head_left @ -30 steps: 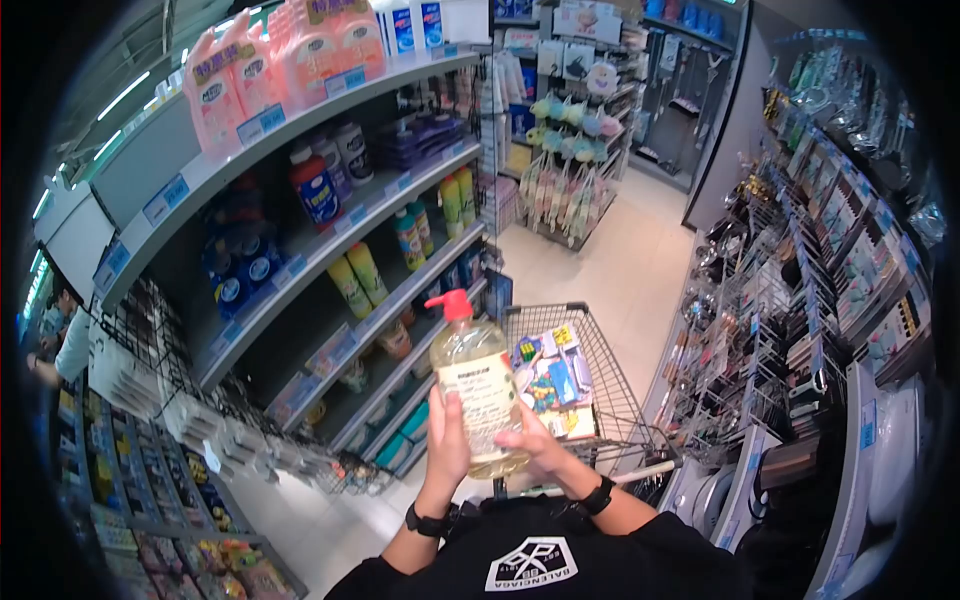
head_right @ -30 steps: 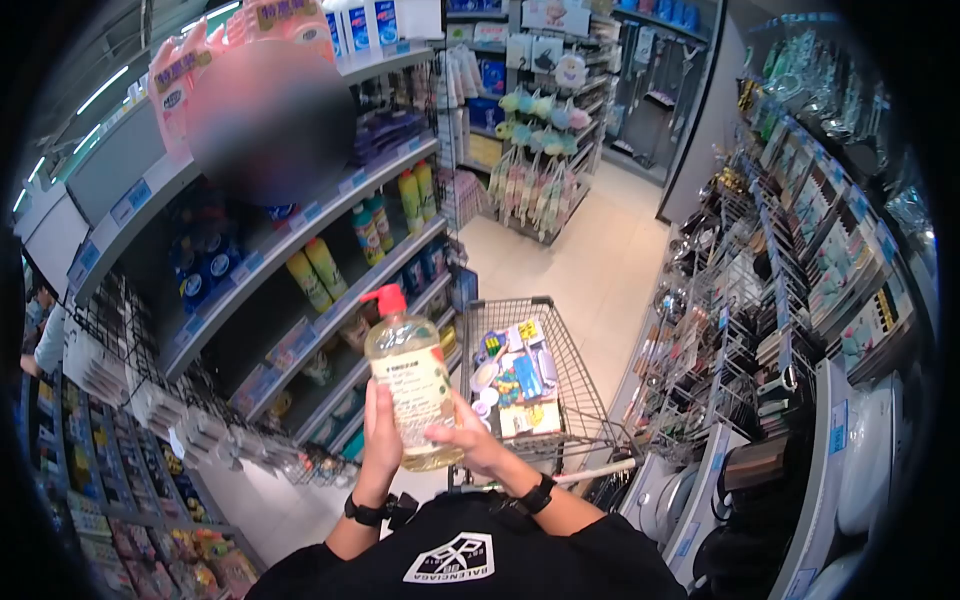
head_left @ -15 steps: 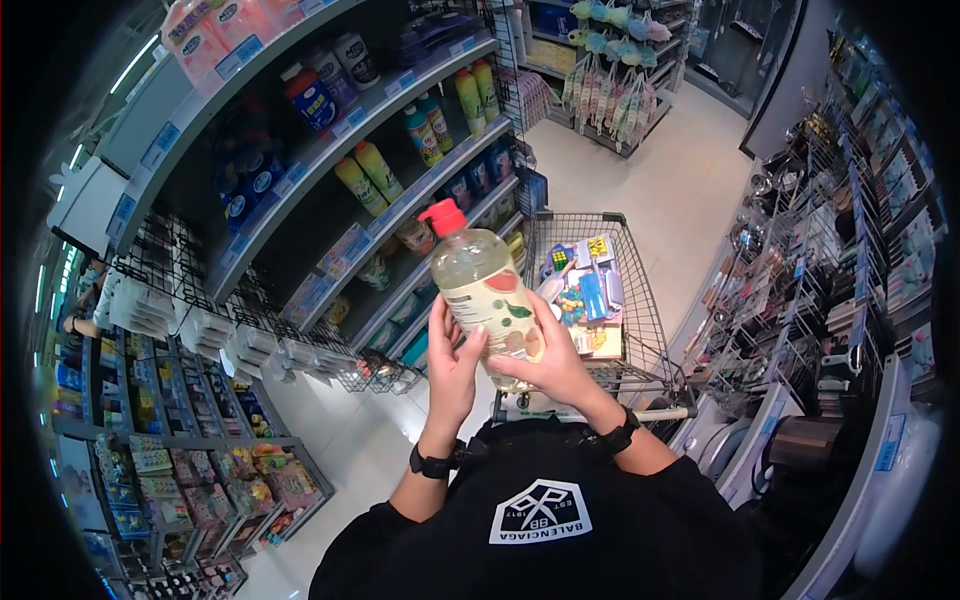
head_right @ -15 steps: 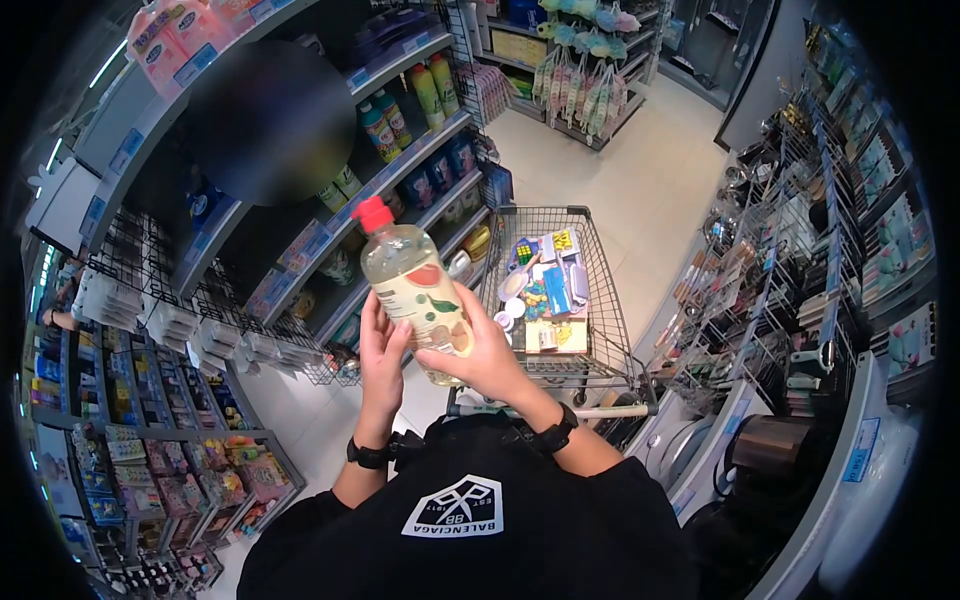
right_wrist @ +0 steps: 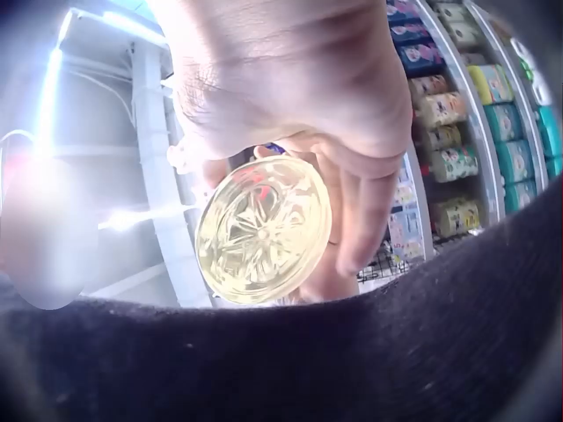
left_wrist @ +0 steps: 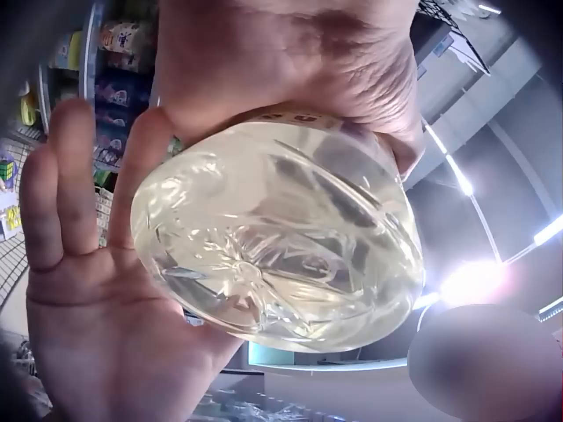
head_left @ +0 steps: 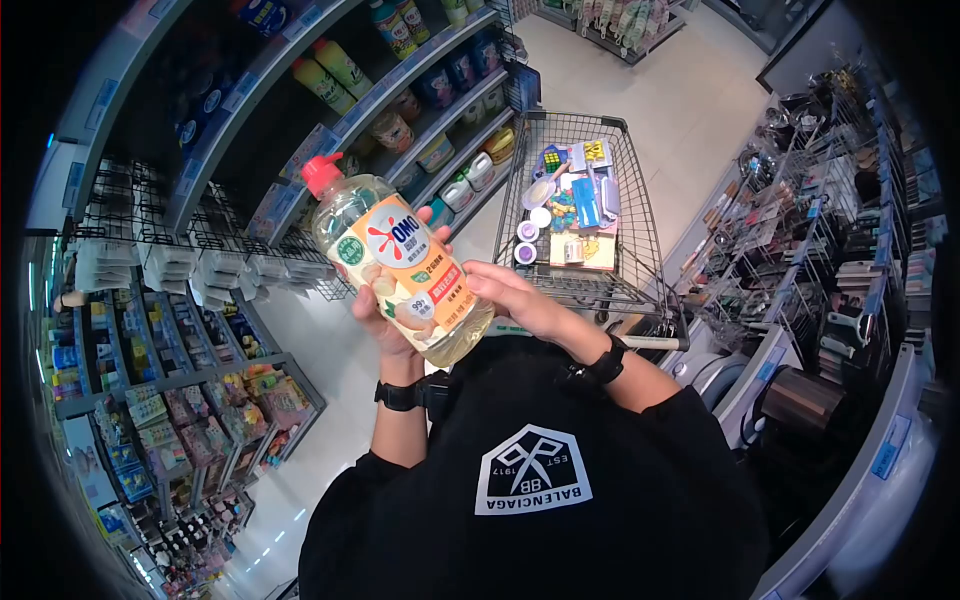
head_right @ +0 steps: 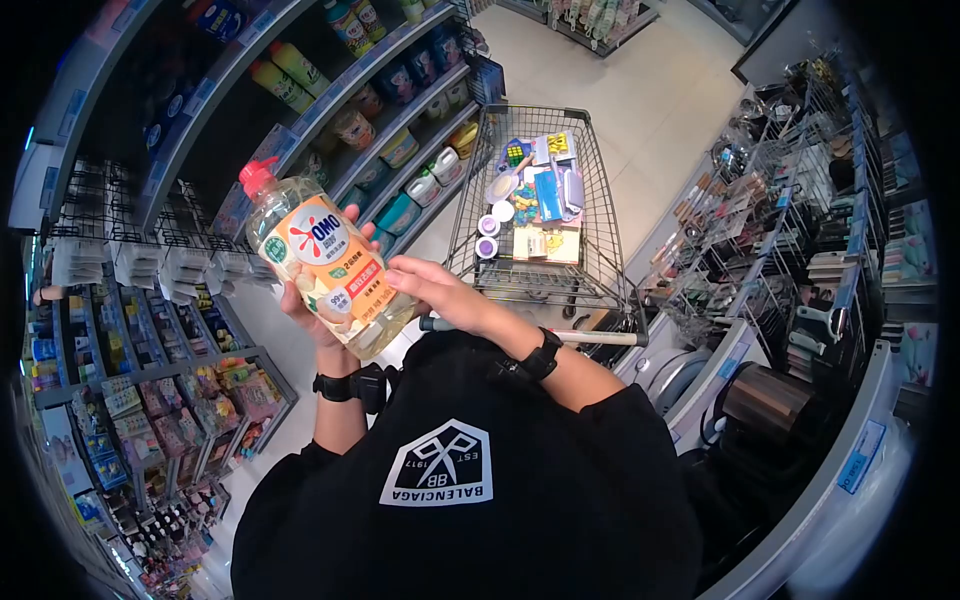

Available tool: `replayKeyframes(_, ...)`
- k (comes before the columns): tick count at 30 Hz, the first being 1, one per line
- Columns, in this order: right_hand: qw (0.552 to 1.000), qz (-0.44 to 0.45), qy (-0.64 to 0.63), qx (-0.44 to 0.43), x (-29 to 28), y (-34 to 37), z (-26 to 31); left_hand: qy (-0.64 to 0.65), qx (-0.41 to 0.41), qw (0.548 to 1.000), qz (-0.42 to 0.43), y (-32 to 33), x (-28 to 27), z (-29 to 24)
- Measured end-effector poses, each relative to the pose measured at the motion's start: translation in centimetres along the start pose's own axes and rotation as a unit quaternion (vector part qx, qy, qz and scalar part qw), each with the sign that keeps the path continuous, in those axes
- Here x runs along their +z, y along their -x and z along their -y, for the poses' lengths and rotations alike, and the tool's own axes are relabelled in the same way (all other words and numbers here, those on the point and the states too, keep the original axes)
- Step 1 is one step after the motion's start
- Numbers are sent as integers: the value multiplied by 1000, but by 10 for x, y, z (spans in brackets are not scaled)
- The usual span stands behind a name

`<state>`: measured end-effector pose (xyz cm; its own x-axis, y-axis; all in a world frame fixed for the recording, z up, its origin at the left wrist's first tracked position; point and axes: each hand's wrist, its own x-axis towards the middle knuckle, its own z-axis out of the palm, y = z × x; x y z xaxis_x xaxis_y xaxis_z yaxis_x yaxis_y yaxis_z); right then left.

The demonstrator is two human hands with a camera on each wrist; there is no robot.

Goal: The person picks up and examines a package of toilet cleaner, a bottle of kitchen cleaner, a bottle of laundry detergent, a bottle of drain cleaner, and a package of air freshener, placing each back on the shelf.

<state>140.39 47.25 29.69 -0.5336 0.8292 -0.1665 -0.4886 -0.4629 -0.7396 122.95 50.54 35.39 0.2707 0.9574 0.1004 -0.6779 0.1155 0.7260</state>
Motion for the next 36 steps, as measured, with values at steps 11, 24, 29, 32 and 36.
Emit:
replayKeyframes(11,985,-65,112,-118,6,0,-7,-181,16,979,-88,2,-8,14)
replayKeyframes(24,947,-107,271,-138,-10,15,6,-288,33,956,44,-6,4,5)
replayKeyframes(29,872,-178,427,-162,-24,21,1,-491,178,830,197,-12,9,-9)
replayKeyframes(32,823,-163,462,-288,-20,12,12,-458,264,839,131,3,3,23)
replayKeyframes(36,733,-151,508,-427,-28,-9,14,-407,352,840,63,6,8,37)
